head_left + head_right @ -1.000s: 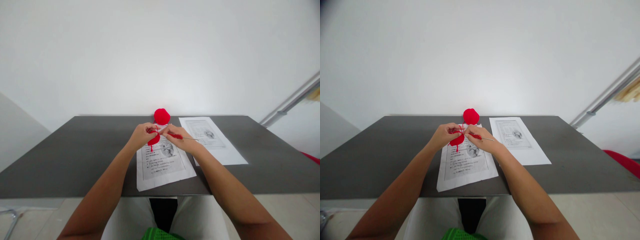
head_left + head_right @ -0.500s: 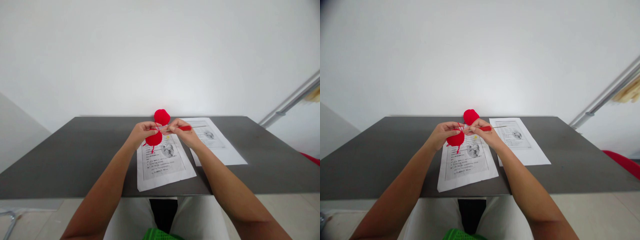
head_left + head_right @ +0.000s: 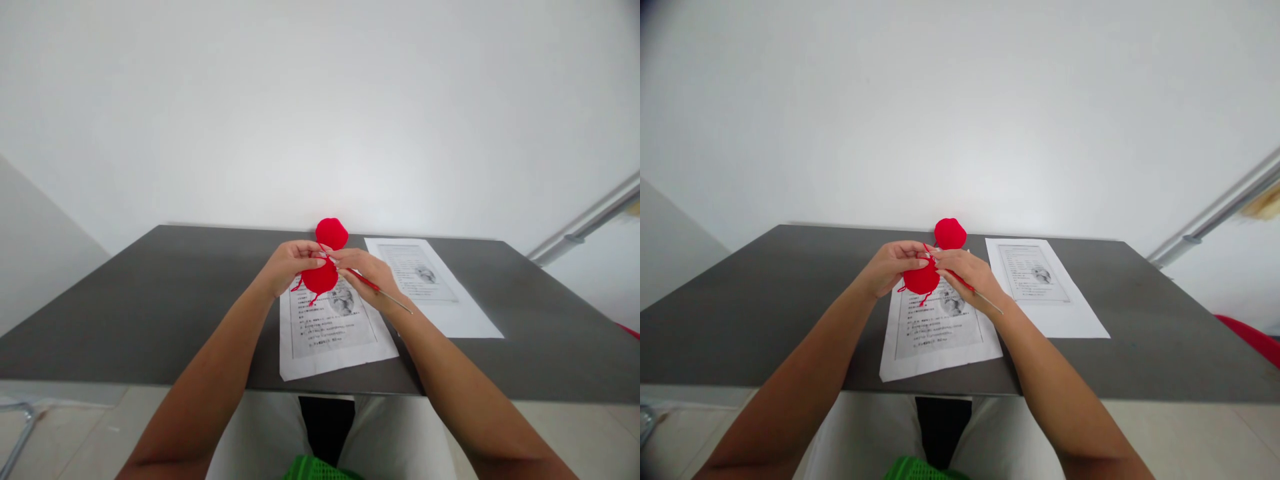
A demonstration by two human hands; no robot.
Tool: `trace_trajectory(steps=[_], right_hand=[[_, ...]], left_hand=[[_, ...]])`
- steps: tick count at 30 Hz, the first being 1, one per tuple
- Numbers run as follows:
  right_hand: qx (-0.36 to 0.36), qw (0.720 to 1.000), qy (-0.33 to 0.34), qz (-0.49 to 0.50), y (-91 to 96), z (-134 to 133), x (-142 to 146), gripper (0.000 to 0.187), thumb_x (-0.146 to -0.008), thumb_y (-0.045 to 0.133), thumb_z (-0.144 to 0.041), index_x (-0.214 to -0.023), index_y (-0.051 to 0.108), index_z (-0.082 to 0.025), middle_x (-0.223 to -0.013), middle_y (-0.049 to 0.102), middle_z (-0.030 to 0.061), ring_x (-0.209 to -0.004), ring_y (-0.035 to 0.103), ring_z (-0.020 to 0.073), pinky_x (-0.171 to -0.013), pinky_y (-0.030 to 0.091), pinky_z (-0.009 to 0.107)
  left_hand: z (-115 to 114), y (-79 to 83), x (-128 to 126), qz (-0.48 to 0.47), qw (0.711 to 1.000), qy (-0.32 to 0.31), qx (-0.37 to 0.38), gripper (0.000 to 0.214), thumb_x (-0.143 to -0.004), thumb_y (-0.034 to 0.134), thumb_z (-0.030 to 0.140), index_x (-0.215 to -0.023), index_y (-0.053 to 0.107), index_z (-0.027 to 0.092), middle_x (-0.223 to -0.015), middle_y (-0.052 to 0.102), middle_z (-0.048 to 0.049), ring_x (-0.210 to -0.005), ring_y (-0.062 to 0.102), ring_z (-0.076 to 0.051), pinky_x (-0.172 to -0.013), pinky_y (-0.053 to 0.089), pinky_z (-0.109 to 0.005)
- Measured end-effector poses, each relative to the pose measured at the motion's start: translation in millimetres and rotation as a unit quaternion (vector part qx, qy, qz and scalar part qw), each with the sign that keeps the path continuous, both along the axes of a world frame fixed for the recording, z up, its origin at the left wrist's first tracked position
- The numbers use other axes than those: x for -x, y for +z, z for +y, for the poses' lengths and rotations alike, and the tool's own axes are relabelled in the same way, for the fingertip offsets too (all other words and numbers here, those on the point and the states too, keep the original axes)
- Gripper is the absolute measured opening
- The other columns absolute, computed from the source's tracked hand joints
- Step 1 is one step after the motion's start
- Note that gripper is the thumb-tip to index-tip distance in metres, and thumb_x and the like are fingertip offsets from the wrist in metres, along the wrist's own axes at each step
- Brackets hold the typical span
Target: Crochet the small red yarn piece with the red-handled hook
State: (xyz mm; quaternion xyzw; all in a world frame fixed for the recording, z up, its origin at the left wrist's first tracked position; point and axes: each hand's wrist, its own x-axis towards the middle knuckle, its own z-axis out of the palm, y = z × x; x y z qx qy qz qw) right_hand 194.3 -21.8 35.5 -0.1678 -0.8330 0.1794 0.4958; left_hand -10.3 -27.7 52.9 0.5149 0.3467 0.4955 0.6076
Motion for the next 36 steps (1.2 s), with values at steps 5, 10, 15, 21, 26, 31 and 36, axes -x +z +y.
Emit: trace_trajectory(steps=[5,10,15,21,26,31,36], right_hand=[[-0.008,0.999,-0.005,0.037,-2.0,-3,2,0.016,-0.090,0.062,-0.021,-0.102,0.070,-0.029,-0.114,0.074,0.0051,-0.108,0.069,0.0229,-0.095,0.055,0.044],[0.110,0.989,0.002,0.099,-0.1,-4,5,0.009,-0.090,0.065,-0.027,-0.093,0.073,-0.027,-0.099,0.076,0.0039,-0.098,0.071,0.0208,-0.095,0.056,0.041],[0.238,0.956,0.055,0.163,1.2,-2,6,0.009,-0.085,0.071,-0.032,-0.087,0.072,-0.023,-0.094,0.077,0.0034,-0.091,0.073,0.0192,-0.087,0.061,0.039],[0.337,0.914,0.144,0.174,1.3,5,2,0.015,-0.085,0.071,-0.033,-0.086,0.068,-0.019,-0.091,0.077,0.0042,-0.083,0.075,0.0184,-0.082,0.063,0.039],[0.369,0.902,0.173,0.142,3.7,8,-5,0.021,-0.084,0.071,-0.038,-0.081,0.064,-0.019,-0.093,0.077,0.0054,-0.082,0.075,0.0190,-0.082,0.062,0.040],[0.382,0.898,0.188,0.113,7.0,8,-10,0.022,-0.085,0.071,-0.037,-0.079,0.062,-0.018,-0.092,0.077,0.0057,-0.083,0.075,0.0188,-0.083,0.061,0.041],[0.382,0.904,0.170,0.086,13.0,5,-12,0.025,-0.084,0.071,-0.039,-0.076,0.060,-0.018,-0.088,0.077,0.0051,-0.083,0.074,0.0189,-0.084,0.061,0.042]], left_hand=[[0,0.3,-1,-0.010,1.000,0.001,0.025,0.030,-0.051,0.087,0.021,-0.078,0.075,0.014,-0.075,0.076,-0.0056,-0.070,0.068,-0.018,-0.077,0.052,-0.034],[-1,0.7,-1,0.000,1.000,0.016,0.027,0.029,-0.051,0.087,0.021,-0.077,0.076,0.014,-0.076,0.076,-0.0056,-0.070,0.068,-0.018,-0.076,0.051,-0.033],[-2,2.3,-1,0.004,1.000,0.020,0.022,0.028,-0.051,0.086,0.020,-0.077,0.076,0.014,-0.078,0.076,-0.0055,-0.071,0.067,-0.017,-0.074,0.050,-0.032],[-3,3.0,0,0.022,0.999,0.008,0.025,0.024,-0.052,0.084,0.019,-0.074,0.075,0.014,-0.069,0.073,-0.0020,-0.062,0.062,-0.013,-0.067,0.047,-0.028],[-2,3.1,1,0.054,0.998,-0.011,0.043,0.024,-0.052,0.083,0.017,-0.075,0.075,0.014,-0.067,0.072,-0.0020,-0.061,0.062,-0.013,-0.063,0.044,-0.026],[-1,1.8,1,0.074,0.996,-0.024,0.045,0.021,-0.052,0.082,0.015,-0.072,0.075,0.014,-0.062,0.069,-0.0005,-0.057,0.058,-0.010,-0.059,0.041,-0.024],[0,-0.4,0,0.083,0.995,-0.042,0.040,0.019,-0.054,0.081,0.014,-0.073,0.075,0.015,-0.065,0.071,-0.0007,-0.059,0.059,-0.011,-0.061,0.043,-0.025]])
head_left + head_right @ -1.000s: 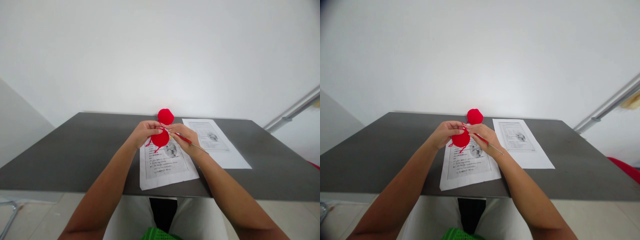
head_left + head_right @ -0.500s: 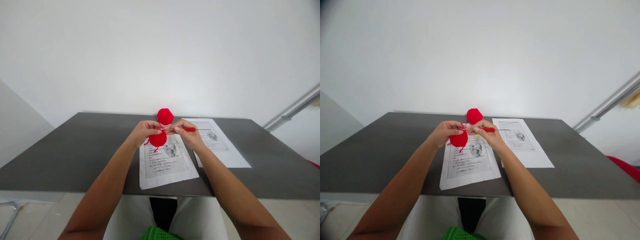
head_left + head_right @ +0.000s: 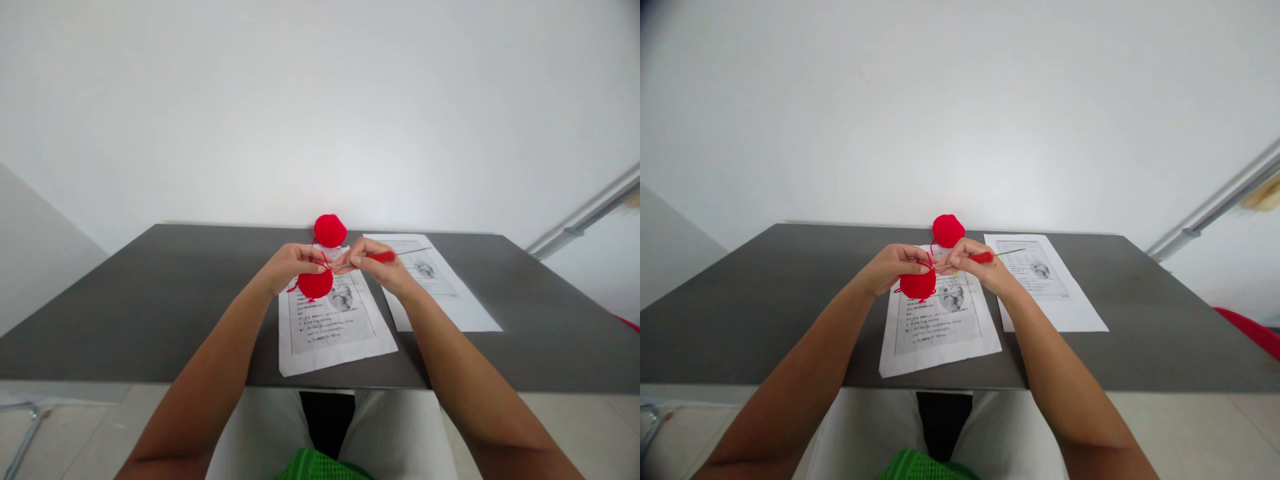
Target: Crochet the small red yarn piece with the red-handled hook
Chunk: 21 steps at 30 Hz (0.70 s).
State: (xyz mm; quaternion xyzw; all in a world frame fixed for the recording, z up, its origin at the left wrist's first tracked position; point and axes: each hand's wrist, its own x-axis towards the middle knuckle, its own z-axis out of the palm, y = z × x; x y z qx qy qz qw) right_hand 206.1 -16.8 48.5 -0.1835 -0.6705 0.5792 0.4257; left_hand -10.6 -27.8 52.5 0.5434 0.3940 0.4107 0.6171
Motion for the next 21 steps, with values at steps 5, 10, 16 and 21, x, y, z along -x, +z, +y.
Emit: trace_trajectory(steps=[5,10,16,21], right_hand=[[-0.020,0.999,-0.004,-0.028,4.6,-2,-2,0.023,-0.086,0.069,-0.037,-0.076,0.061,-0.018,-0.090,0.076,0.0048,-0.085,0.074,0.0183,-0.084,0.061,0.039],[-0.048,0.997,-0.005,-0.063,5.8,-3,-3,0.023,-0.087,0.066,-0.036,-0.076,0.059,-0.018,-0.093,0.073,0.0051,-0.088,0.072,0.0177,-0.084,0.060,0.037],[-0.150,0.972,-0.041,-0.175,8.6,-7,-3,0.015,-0.090,0.057,-0.024,-0.076,0.055,-0.020,-0.084,0.066,0.0013,-0.085,0.066,0.0157,-0.079,0.053,0.033],[-0.243,0.936,-0.063,-0.245,4.4,-5,1,0.013,-0.092,0.054,-0.023,-0.080,0.055,-0.020,-0.081,0.062,-0.0002,-0.075,0.057,0.0133,-0.070,0.044,0.029]], left_hand=[[0,-1.7,-1,-0.001,1.000,0.000,0.001,0.019,-0.054,0.081,0.013,-0.072,0.075,0.015,-0.064,0.071,-0.0003,-0.059,0.060,-0.011,-0.063,0.045,-0.025],[0,-2.9,-3,-0.002,1.000,0.004,0.005,0.020,-0.053,0.082,0.012,-0.071,0.075,0.015,-0.064,0.071,-0.0005,-0.060,0.060,-0.011,-0.064,0.046,-0.025],[3,-8.0,-2,0.014,1.000,0.023,0.003,0.021,-0.051,0.083,0.013,-0.070,0.074,0.014,-0.067,0.073,-0.0024,-0.063,0.063,-0.013,-0.065,0.047,-0.027],[4,-10.3,-1,0.042,0.998,0.034,-0.017,0.022,-0.052,0.084,0.016,-0.071,0.074,0.015,-0.066,0.072,-0.0024,-0.062,0.063,-0.014,-0.063,0.047,-0.027]])
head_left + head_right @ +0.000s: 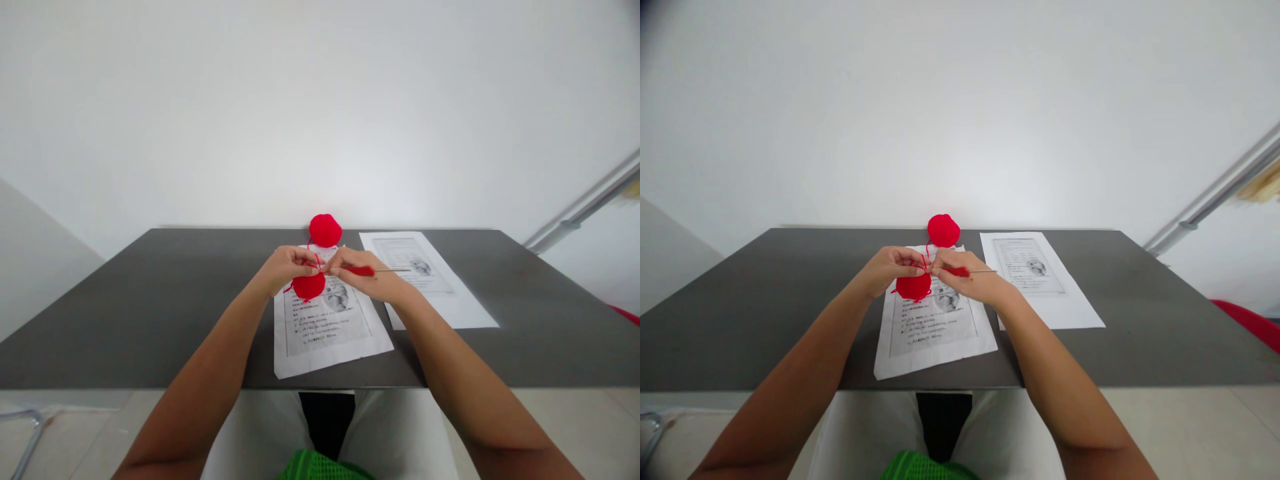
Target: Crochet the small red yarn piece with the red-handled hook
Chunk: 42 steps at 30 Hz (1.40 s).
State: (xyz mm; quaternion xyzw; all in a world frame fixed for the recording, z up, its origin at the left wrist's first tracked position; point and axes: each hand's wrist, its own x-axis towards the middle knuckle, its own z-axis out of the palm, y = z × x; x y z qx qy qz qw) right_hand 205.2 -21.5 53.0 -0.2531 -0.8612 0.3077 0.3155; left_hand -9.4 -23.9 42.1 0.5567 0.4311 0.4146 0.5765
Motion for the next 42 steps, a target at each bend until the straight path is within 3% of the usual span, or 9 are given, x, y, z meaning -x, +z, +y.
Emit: trace_trajectory(steps=[4,12,19,24,29,32,36,42], right_hand=[[-0.072,0.997,0.001,0.023,-4.9,2,6,0.014,-0.093,0.053,-0.025,-0.080,0.055,-0.020,-0.080,0.060,0.0004,-0.072,0.054,0.0132,-0.069,0.043,0.028],[-0.179,0.979,-0.023,0.093,-23.9,8,16,0.006,-0.095,0.053,-0.027,-0.097,0.058,-0.024,-0.108,0.066,0.0094,-0.106,0.063,0.0213,-0.092,0.051,0.041],[-0.196,0.974,-0.048,0.101,-29.7,8,18,0.006,-0.095,0.055,-0.027,-0.098,0.059,-0.024,-0.104,0.069,0.0081,-0.102,0.066,0.0204,-0.091,0.053,0.038],[-0.283,0.952,-0.044,0.108,-35.2,9,20,0.011,-0.096,0.052,-0.021,-0.105,0.058,-0.024,-0.113,0.066,0.0105,-0.108,0.064,0.0208,-0.093,0.054,0.038],[-0.316,0.940,-0.112,0.061,-46.6,12,27,0.014,-0.096,0.048,-0.022,-0.107,0.057,-0.023,-0.118,0.060,0.0122,-0.110,0.061,0.0236,-0.092,0.054,0.041],[-0.307,0.941,-0.131,0.052,-47.6,10,31,0.012,-0.097,0.047,-0.022,-0.105,0.056,-0.022,-0.114,0.059,0.0134,-0.109,0.058,0.0251,-0.090,0.053,0.042],[-0.275,0.949,-0.137,0.064,-43.2,6,33,0.012,-0.097,0.045,-0.022,-0.101,0.056,-0.021,-0.106,0.062,0.0134,-0.104,0.058,0.0253,-0.089,0.051,0.042],[-0.231,0.956,-0.142,0.110,-40.1,7,29,0.008,-0.094,0.052,-0.022,-0.096,0.060,-0.024,-0.102,0.069,0.0093,-0.101,0.063,0.0245,-0.091,0.050,0.043]], left_hand=[[-2,4.0,-3,-0.015,1.000,0.012,-0.019,0.026,-0.050,0.084,0.019,-0.074,0.074,0.014,-0.072,0.073,-0.0036,-0.068,0.065,-0.016,-0.071,0.051,-0.031],[-2,10.0,-1,0.005,0.993,0.094,-0.073,0.033,-0.054,0.085,0.025,-0.083,0.076,0.014,-0.087,0.077,-0.0075,-0.084,0.069,-0.022,-0.083,0.052,-0.036],[2,3.0,-1,-0.066,0.996,0.062,-0.010,0.041,-0.050,0.088,0.024,-0.088,0.076,0.011,-0.078,0.076,-0.0070,-0.078,0.069,-0.021,-0.083,0.052,-0.036],[0,1.5,-7,-0.177,0.982,0.003,0.064,0.036,-0.054,0.087,0.022,-0.086,0.076,0.009,-0.076,0.076,-0.0090,-0.071,0.069,-0.018,-0.079,0.053,-0.033],[-1,-6.9,-19,-0.219,0.972,0.061,0.060,0.034,-0.055,0.085,0.021,-0.085,0.074,0.009,-0.075,0.075,-0.0077,-0.070,0.068,-0.017,-0.074,0.053,-0.030],[2,-12.3,-22,-0.179,0.978,0.102,0.006,0.032,-0.056,0.084,0.024,-0.084,0.074,0.011,-0.073,0.075,-0.0055,-0.069,0.067,-0.017,-0.073,0.053,-0.030],[7,-16.4,-19,-0.042,0.985,0.143,-0.086,0.033,-0.063,0.079,0.025,-0.094,0.075,0.014,-0.079,0.075,-0.0043,-0.079,0.068,-0.020,-0.077,0.052,-0.032],[10,-14.3,-12,0.175,0.940,0.187,-0.225,0.022,-0.073,0.070,0.018,-0.094,0.077,0.018,-0.092,0.075,-0.0065,-0.086,0.067,-0.021,-0.085,0.050,-0.032]])
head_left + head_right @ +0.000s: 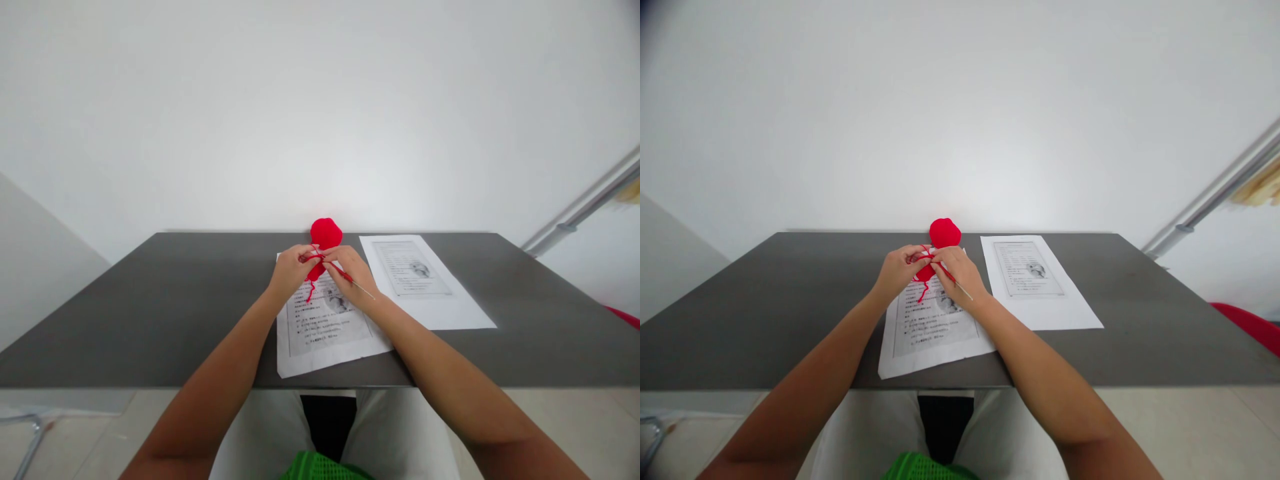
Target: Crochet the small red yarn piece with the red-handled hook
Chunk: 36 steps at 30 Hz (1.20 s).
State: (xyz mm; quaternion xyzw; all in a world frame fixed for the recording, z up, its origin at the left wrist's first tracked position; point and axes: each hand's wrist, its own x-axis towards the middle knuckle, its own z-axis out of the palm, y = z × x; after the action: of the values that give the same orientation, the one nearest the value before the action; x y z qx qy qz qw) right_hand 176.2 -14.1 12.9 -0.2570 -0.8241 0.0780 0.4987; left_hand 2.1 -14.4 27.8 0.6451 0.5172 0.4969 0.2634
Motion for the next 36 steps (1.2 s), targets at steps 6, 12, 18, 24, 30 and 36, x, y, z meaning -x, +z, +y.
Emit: trace_trajectory(steps=[6,12,18,24,30,36], right_hand=[[0.128,0.992,0.001,0.024,-2.9,3,-3,0.011,-0.092,0.056,-0.027,-0.094,0.066,-0.022,-0.093,0.073,0.0053,-0.089,0.068,0.0212,-0.082,0.051,0.035],[0.128,0.988,0.019,-0.087,6.6,5,-11,0.014,-0.092,0.054,-0.025,-0.094,0.067,-0.020,-0.090,0.074,0.0071,-0.084,0.068,0.0216,-0.077,0.050,0.034],[0.171,0.981,0.045,-0.079,16.0,4,-17,0.012,-0.090,0.058,-0.025,-0.089,0.069,-0.021,-0.086,0.073,0.0041,-0.077,0.065,0.0182,-0.074,0.048,0.032],[0.378,0.908,0.112,0.142,11.6,9,-12,0.017,-0.079,0.071,-0.035,-0.078,0.069,-0.018,-0.078,0.073,0.0020,-0.078,0.068,0.0167,-0.078,0.053,0.033],[0.370,0.890,0.151,0.218,12.2,2,-6,0.020,-0.078,0.075,-0.039,-0.080,0.070,-0.019,-0.084,0.077,0.0044,-0.082,0.072,0.0183,-0.084,0.057,0.037],[0.122,0.984,0.116,0.061,6.9,-3,-6,0.009,-0.090,0.063,-0.027,-0.093,0.071,-0.023,-0.099,0.075,0.0073,-0.095,0.070,0.0204,-0.091,0.055,0.040]], left_hand=[[5,-1.2,9,0.118,0.993,-0.009,-0.028,0.017,-0.078,0.065,0.018,-0.091,0.075,0.018,-0.089,0.072,-0.0066,-0.083,0.064,-0.020,-0.081,0.046,-0.031],[12,-6.9,14,0.163,0.985,-0.052,-0.027,0.012,-0.078,0.062,0.018,-0.081,0.073,0.020,-0.079,0.066,-0.0024,-0.079,0.060,-0.019,-0.079,0.044,-0.029],[13,-8.3,17,0.150,0.986,-0.069,-0.029,0.012,-0.077,0.062,0.020,-0.075,0.074,0.021,-0.075,0.065,-0.0015,-0.077,0.059,-0.018,-0.078,0.043,-0.029],[17,-15.3,25,-0.051,0.983,-0.122,0.124,0.014,-0.065,0.074,0.024,-0.077,0.076,0.017,-0.076,0.073,-0.0038,-0.071,0.064,-0.017,-0.073,0.048,-0.030],[11,-7.3,29,-0.226,0.920,-0.197,0.251,0.024,-0.053,0.086,0.024,-0.070,0.074,0.013,-0.067,0.073,-0.0043,-0.058,0.063,-0.013,-0.062,0.048,-0.026],[6,0.8,29,-0.270,0.884,-0.241,0.297,0.027,-0.051,0.089,0.020,-0.070,0.073,0.011,-0.067,0.074,-0.0055,-0.060,0.065,-0.012,-0.063,0.049,-0.024]])
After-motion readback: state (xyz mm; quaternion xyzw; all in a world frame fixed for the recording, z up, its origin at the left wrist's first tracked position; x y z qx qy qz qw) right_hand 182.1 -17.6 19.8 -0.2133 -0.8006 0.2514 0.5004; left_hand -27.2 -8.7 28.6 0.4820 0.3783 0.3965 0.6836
